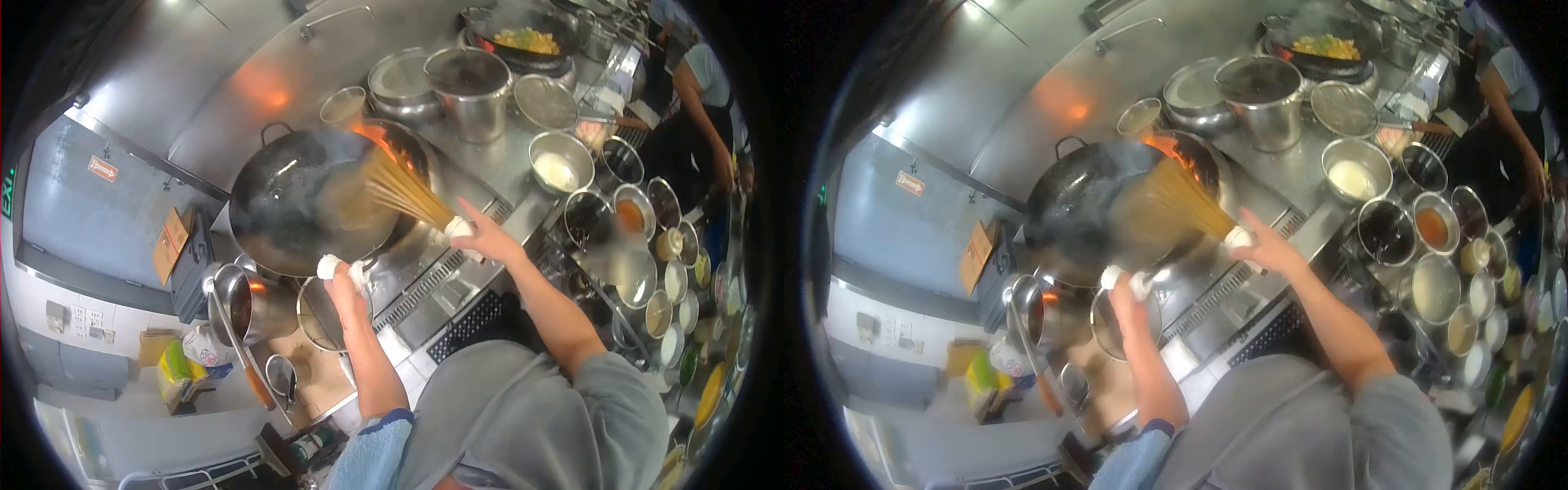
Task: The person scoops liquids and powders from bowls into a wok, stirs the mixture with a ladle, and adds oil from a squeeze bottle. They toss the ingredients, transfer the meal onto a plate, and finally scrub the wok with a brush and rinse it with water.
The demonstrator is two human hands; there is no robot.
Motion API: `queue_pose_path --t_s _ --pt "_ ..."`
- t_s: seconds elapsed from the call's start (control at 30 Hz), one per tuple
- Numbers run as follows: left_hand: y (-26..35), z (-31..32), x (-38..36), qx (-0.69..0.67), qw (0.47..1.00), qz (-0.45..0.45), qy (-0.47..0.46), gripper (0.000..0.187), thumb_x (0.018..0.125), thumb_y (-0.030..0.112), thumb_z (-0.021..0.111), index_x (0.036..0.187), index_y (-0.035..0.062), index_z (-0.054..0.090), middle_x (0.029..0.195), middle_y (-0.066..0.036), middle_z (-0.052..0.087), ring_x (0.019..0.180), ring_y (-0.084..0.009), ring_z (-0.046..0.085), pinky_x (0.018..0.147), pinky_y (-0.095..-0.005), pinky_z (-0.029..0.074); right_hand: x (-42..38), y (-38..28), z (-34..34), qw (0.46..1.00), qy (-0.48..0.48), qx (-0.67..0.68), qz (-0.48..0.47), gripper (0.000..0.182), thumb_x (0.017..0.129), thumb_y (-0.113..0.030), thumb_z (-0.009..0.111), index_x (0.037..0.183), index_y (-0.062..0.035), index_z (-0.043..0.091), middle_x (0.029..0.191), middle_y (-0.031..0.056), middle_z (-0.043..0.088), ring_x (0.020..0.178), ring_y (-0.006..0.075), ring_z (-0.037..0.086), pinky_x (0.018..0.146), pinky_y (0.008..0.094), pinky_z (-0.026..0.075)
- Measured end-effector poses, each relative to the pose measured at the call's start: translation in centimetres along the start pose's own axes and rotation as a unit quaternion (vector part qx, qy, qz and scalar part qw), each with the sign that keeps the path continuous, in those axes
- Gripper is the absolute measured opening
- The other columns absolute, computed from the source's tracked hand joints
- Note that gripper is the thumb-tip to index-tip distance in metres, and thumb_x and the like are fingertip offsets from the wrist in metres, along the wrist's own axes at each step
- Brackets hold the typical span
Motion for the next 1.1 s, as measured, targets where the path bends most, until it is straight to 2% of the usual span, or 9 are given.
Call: queue_pose_path --t_s 0.1,0.23,0.27,0.37,0.47,0.67,0.77,0.87,1.1 --pt "-1.5 -1.3 0.8 0.033 0.998 0.051 0.010 0.016 0.080 0.000 0.051 0.095 0.0018 0.053 0.087 -0.005 0.055 0.074 -0.0174 0.057 0.065 -0.0317 0.048 -3.4 0.6 -0.7 0.997 0.032 0.061 0.020 0.098 0.076 -0.020 0.078 0.151 -0.0053 0.017 0.133 0.0213 0.051 0.114 0.0229 0.053 0.099 0.0319 0.040" --pt "-2.6 -1.9 0.4 0.045 0.996 0.070 0.019 0.017 0.077 -0.001 0.050 0.094 0.0002 0.053 0.087 -0.006 0.056 0.075 -0.0171 0.057 0.066 -0.0312 0.048 -4.9 2.2 -2.9 0.997 0.079 -0.023 -0.001 0.095 0.075 -0.022 0.078 0.149 -0.0034 0.022 0.144 0.0211 0.040 0.131 0.0256 0.041 0.108 0.0324 0.031" --pt "-2.7 -1.8 0.0 0.053 0.995 0.078 0.017 0.017 0.077 -0.001 0.050 0.094 0.0000 0.053 0.087 -0.006 0.056 0.075 -0.0172 0.058 0.066 -0.0312 0.048 -5.5 1.5 -3.6 0.997 0.048 0.053 0.042 0.093 0.075 -0.021 0.078 0.149 -0.0032 0.024 0.145 0.0198 0.040 0.132 0.0242 0.040 0.108 0.0324 0.030" --pt "-2.6 -0.9 -1.6 0.060 0.994 0.093 0.014 0.019 0.076 -0.002 0.050 0.094 -0.0008 0.054 0.089 -0.007 0.058 0.075 -0.0174 0.059 0.065 -0.0310 0.049 -5.7 3.2 -4.9 0.998 0.043 0.051 0.013 0.093 0.075 -0.019 0.079 0.149 -0.0031 0.024 0.142 0.0196 0.043 0.129 0.0223 0.043 0.107 0.0312 0.032" --pt "-4.0 -1.1 -1.9 0.055 0.993 0.100 0.031 0.021 0.076 -0.003 0.051 0.096 -0.0020 0.054 0.091 -0.009 0.060 0.077 -0.0181 0.060 0.066 -0.0313 0.050 -6.2 4.9 -6.0 0.998 0.057 0.028 0.004 0.088 0.074 -0.024 0.078 0.147 -0.0075 0.031 0.142 0.0229 0.043 0.130 0.0274 0.044 0.108 0.0322 0.032" --pt "-6.3 -0.7 -3.3 0.121 0.974 0.178 0.072 0.024 0.078 -0.002 0.056 0.101 -0.0062 0.054 0.095 -0.011 0.062 0.082 -0.0202 0.061 0.076 -0.0320 0.050 -6.8 2.7 -7.9 0.995 0.033 0.058 0.071 0.089 0.072 -0.024 0.079 0.146 -0.0079 0.034 0.136 0.0226 0.050 0.125 0.0268 0.050 0.105 0.0321 0.036" --pt "-6.6 0.4 -5.0 0.154 0.964 0.195 0.100 0.028 0.078 -0.001 0.057 0.105 -0.0070 0.052 0.097 -0.013 0.061 0.086 -0.0214 0.061 0.080 -0.0329 0.049 -4.6 2.6 -8.0 0.997 0.064 0.028 -0.038 0.089 0.071 -0.013 0.080 0.147 -0.0068 0.033 0.130 0.0177 0.056 0.117 0.0213 0.054 0.099 0.0297 0.040" --pt "-7.9 0.7 -5.4 0.150 0.957 0.218 0.123 0.040 0.078 -0.001 0.058 0.115 -0.0070 0.044 0.106 -0.018 0.058 0.093 -0.0252 0.060 0.085 -0.0360 0.047 -1.7 -3.8 -8.5 0.995 0.029 -0.044 -0.091 0.086 0.070 -0.012 0.077 0.146 -0.0109 0.036 0.134 0.0153 0.054 0.117 0.0223 0.055 0.099 0.0313 0.041" --pt "-11.2 -0.2 -5.8 0.288 0.889 0.312 0.172 0.055 0.077 0.001 0.063 0.125 -0.0096 0.039 0.114 -0.023 0.057 0.099 -0.0305 0.060 0.091 -0.0388 0.046 8.9 -14.0 -4.2 0.919 0.021 -0.200 -0.339 0.082 0.073 -0.016 0.070 0.147 -0.0191 0.033 0.129 0.0227 0.055 0.110 0.0330 0.061 0.092 0.0379 0.049"
Point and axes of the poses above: each hand's wrist, its own x-axis towards the middle knuckle, its own z-axis out of the palm, y = z × x, the point moved 2 cm from there along x, towards the middle knuckle
